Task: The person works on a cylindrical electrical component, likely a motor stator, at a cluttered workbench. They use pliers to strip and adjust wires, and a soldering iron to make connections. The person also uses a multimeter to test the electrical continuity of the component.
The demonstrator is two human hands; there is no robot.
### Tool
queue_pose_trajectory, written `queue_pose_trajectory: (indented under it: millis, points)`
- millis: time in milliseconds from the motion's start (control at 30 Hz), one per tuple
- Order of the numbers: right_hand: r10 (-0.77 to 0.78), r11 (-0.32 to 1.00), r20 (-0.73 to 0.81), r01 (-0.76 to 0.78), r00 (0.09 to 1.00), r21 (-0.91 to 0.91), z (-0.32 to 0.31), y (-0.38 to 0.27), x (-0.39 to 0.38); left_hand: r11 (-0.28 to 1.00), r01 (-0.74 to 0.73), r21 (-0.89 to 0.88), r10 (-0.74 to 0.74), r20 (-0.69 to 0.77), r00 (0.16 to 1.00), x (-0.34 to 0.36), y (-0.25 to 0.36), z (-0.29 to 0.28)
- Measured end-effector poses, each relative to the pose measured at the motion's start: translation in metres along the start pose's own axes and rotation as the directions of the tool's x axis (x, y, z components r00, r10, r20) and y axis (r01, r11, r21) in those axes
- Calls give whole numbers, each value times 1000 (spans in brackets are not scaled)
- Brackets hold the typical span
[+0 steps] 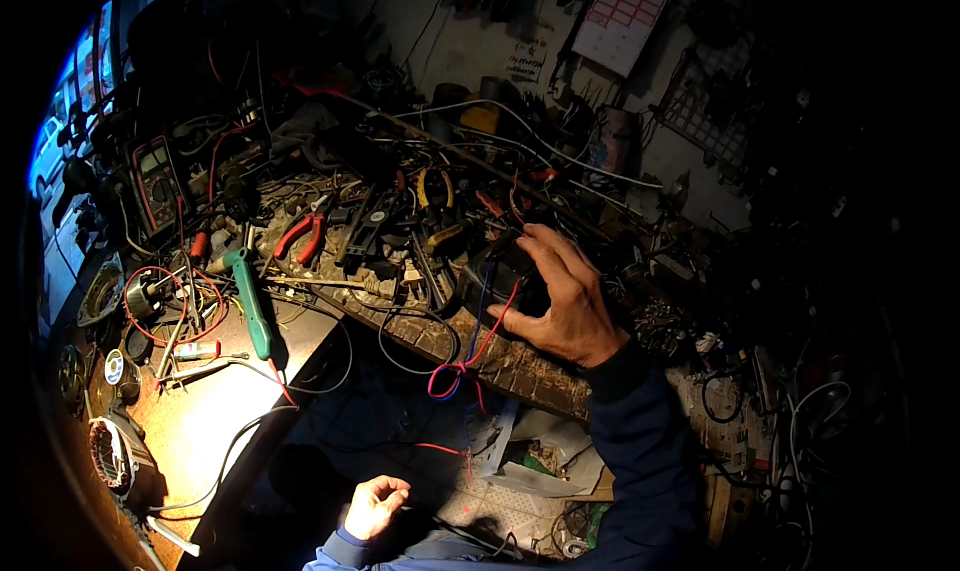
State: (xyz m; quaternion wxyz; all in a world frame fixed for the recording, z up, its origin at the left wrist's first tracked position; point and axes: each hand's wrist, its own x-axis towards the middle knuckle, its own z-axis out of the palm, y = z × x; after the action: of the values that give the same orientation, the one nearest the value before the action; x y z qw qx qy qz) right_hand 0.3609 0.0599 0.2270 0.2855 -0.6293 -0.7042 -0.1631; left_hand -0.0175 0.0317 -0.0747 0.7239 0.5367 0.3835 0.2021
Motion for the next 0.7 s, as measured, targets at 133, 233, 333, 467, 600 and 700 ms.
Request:
queue_pose_trajectory:
  millis: [133,233,333,467,600,700]
  points:
    - [-10,1000,-103,10,995,-1,0,1,0,999,41,-7,-41,-3,999,1,0,-1]
    - [6,1000,-148,-9,989,-23,-1,-1,0,1000,7,-3,-7,-2,1000,1,1,-1]
    - [-11,998,-164,2,986,-60,0,-5,0,995,97,-27,-97,1,995,-1,3,-2]
    - [-53,994,-212,31,976,-104,5,-13,2,998,55,15,-55,1,998,-2,5,-3]
    - [-145,968,-195,98,970,-229,8,-20,1,998,35,53,-34,-9,999,-1,2,-3]
    - [-248,918,-189,168,950,-359,11,-20,1,998,-12,54,12,-13,1000,1,-1,-3]
